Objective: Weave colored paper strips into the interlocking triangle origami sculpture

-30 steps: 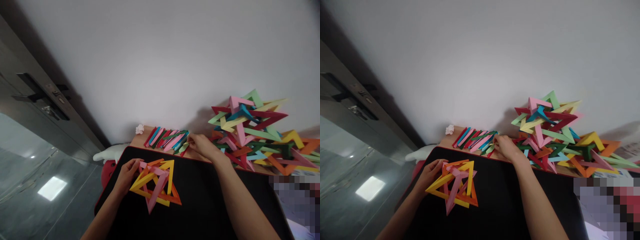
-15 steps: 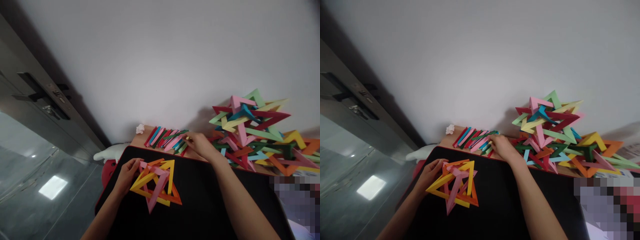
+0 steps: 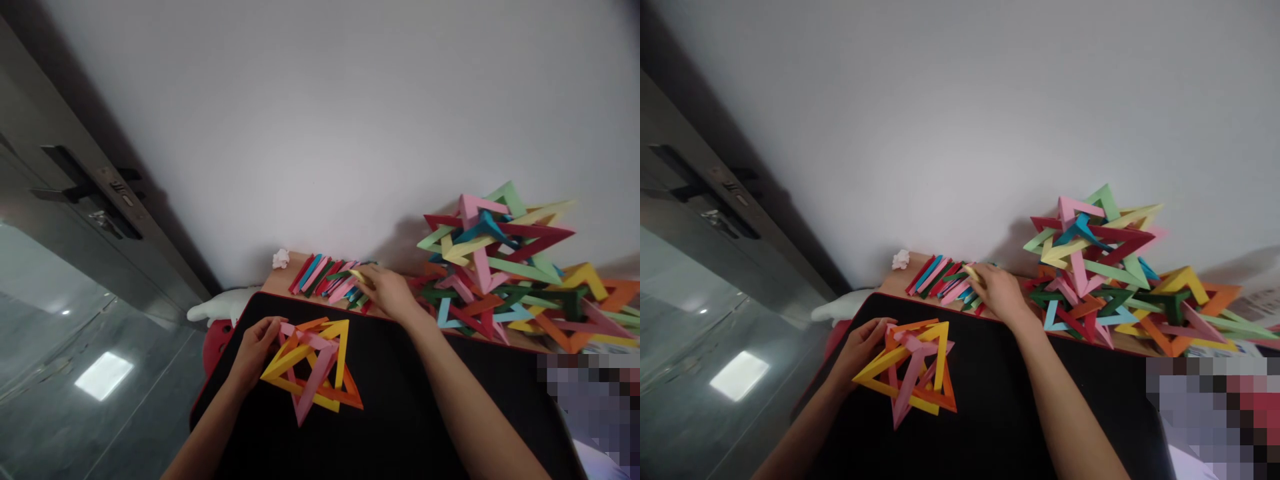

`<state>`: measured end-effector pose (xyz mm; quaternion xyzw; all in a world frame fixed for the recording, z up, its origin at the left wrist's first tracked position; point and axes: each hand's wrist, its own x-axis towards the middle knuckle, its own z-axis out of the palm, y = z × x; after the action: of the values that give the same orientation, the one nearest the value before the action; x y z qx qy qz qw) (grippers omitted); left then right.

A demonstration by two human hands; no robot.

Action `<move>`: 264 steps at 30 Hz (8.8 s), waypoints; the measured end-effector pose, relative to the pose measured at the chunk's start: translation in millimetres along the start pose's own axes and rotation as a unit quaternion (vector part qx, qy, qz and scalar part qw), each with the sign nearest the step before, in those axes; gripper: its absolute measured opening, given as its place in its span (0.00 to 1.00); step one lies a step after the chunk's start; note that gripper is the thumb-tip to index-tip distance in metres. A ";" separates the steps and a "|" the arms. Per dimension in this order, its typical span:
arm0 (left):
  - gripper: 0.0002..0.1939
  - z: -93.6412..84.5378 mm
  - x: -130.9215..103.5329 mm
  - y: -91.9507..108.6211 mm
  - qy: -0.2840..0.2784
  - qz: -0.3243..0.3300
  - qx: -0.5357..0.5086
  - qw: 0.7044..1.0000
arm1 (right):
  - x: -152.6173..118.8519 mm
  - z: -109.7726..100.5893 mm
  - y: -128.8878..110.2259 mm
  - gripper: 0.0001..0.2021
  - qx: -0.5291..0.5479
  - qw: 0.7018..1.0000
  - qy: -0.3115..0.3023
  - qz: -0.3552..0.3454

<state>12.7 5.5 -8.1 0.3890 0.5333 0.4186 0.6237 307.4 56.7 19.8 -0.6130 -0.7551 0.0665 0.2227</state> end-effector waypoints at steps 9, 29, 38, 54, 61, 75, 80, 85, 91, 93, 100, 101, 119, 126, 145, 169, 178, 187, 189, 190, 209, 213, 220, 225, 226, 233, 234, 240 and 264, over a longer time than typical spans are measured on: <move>0.27 -4.8 5.1 -8.9 0.002 0.015 0.004 1.000 | 1.5 17.8 -10.6 0.16 -0.124 0.989 -0.075 0.040; 0.26 -0.9 -1.9 -1.1 0.000 0.033 0.004 0.999 | -13.6 -49.8 -29.6 0.10 -0.044 0.999 -0.001 0.022; 0.24 0.1 -6.0 4.6 -0.013 0.041 0.013 0.999 | -54.6 -90.7 -77.5 0.24 0.391 0.908 0.146 -0.024; 0.21 6.6 -17.2 11.8 -0.018 0.035 -0.038 0.999 | -81.4 -68.7 -67.1 0.17 0.450 0.823 0.309 0.156; 0.15 -8.5 -29.0 -4.4 -0.034 0.095 0.099 0.990 | -90.4 -62.5 -77.5 0.14 0.449 0.868 0.166 0.136; 0.13 -10.0 -44.1 45.4 -0.075 0.310 0.344 0.883 | -135.3 -39.7 -76.9 0.09 0.193 0.972 0.129 -0.039; 0.17 -3.8 -46.7 51.2 -0.141 0.313 0.312 0.886 | -154.1 -32.4 -60.5 0.12 0.134 0.989 0.067 0.006; 0.19 -1.0 -47.5 54.2 -0.184 0.312 0.310 0.879 | -174.5 -27.8 -39.1 0.09 0.190 0.979 -0.021 0.070; 0.17 -1.1 -45.8 54.3 -0.212 0.310 0.309 0.874 | -184.7 -12.2 -19.2 0.10 0.209 0.972 -0.087 0.056; 0.15 0.2 -46.1 54.9 -0.212 0.309 0.306 0.875 | -181.3 -7.3 -19.8 0.11 0.207 0.975 -0.077 0.036; 0.14 2.1 -46.7 53.4 -0.206 0.288 0.306 0.884 | -162.8 -9.0 -49.9 0.10 0.225 0.972 -0.065 -0.008; 0.14 2.1 -46.1 52.6 -0.205 0.288 0.304 0.884 | -161.1 -9.9 -54.0 0.10 0.230 0.971 -0.066 -0.010; 0.18 -1.5 -46.0 51.5 -0.215 0.299 0.306 0.878 | -170.9 -9.0 -86.1 0.14 0.261 0.963 -0.062 0.023; 0.13 0.5 -52.0 52.9 -0.191 0.302 0.321 0.877 | -174.5 -2.5 -97.8 0.14 0.235 0.971 0.016 -0.033; 0.10 6.5 -58.2 43.8 -0.149 0.291 0.277 0.904 | -163.9 -1.5 -90.6 0.13 0.174 0.980 0.058 -0.074; 0.09 8.7 -64.2 42.5 -0.082 0.261 0.206 0.940 | -49.3 -28.6 -128.0 0.04 0.251 0.935 -0.086 -0.237; 0.10 13.3 -65.3 45.4 -0.072 0.258 0.203 0.942 | -46.1 -31.7 -126.1 0.03 0.341 0.908 -0.148 -0.195; 0.11 13.5 -62.0 44.3 -0.091 0.245 0.179 0.949 | -44.9 -35.3 -125.9 0.02 0.365 0.904 -0.176 -0.134; 0.10 13.9 -62.2 45.4 -0.097 0.246 0.182 0.947 | -46.5 -33.4 -125.8 0.02 0.371 0.905 -0.174 -0.113; 0.10 14.1 -62.3 45.8 -0.099 0.247 0.184 0.946 | -47.3 -32.6 -125.9 0.02 0.374 0.905 -0.174 -0.104; 0.10 12.4 -57.4 43.3 -0.124 0.194 0.111 0.967 | -46.0 -27.6 -129.7 0.04 0.471 0.859 -0.199 -0.008; 0.09 11.5 -54.9 41.6 -0.134 0.192 0.092 0.968 | -46.0 -29.9 -131.5 0.03 0.476 0.855 -0.205 -0.006; 0.07 11.3 -52.3 39.9 -0.132 0.183 0.078 0.971 | -47.7 -33.7 -133.3 0.01 0.462 0.862 -0.207 -0.020; 0.07 10.8 -52.9 39.0 -0.134 0.182 0.081 0.971 | -46.9 -33.1 -131.9 0.02 0.466 0.857 -0.217 -0.023; 0.07 10.7 -53.1 38.9 -0.134 0.182 0.081 0.971 | -46.8 -32.8 -131.7 0.02 0.468 0.856 -0.219 -0.023; 0.07 10.0 -52.6 39.6 -0.137 0.181 0.084 0.970 | -48.3 -32.6 -132.9 0.02 0.440 0.874 -0.203 -0.030; 0.07 9.9 -52.4 39.5 -0.138 0.182 0.083 0.970 | -48.4 -32.8 -133.2 0.02 0.434 0.878 -0.199 -0.033; 0.08 10.9 -54.5 39.9 -0.132 0.185 0.081 0.970 | -48.8 -31.9 -136.2 0.02 0.420 0.889 -0.182 -0.021; 0.05 16.6 -56.3 48.6 -0.116 0.168 0.092 0.975 | -51.1 -39.0 -136.8 0.10 0.343 0.919 -0.163 -0.108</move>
<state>19.4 -31.1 58.4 0.5750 0.4206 0.4185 0.5632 208.7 -31.6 92.7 -0.3948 -0.7733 0.3958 0.2990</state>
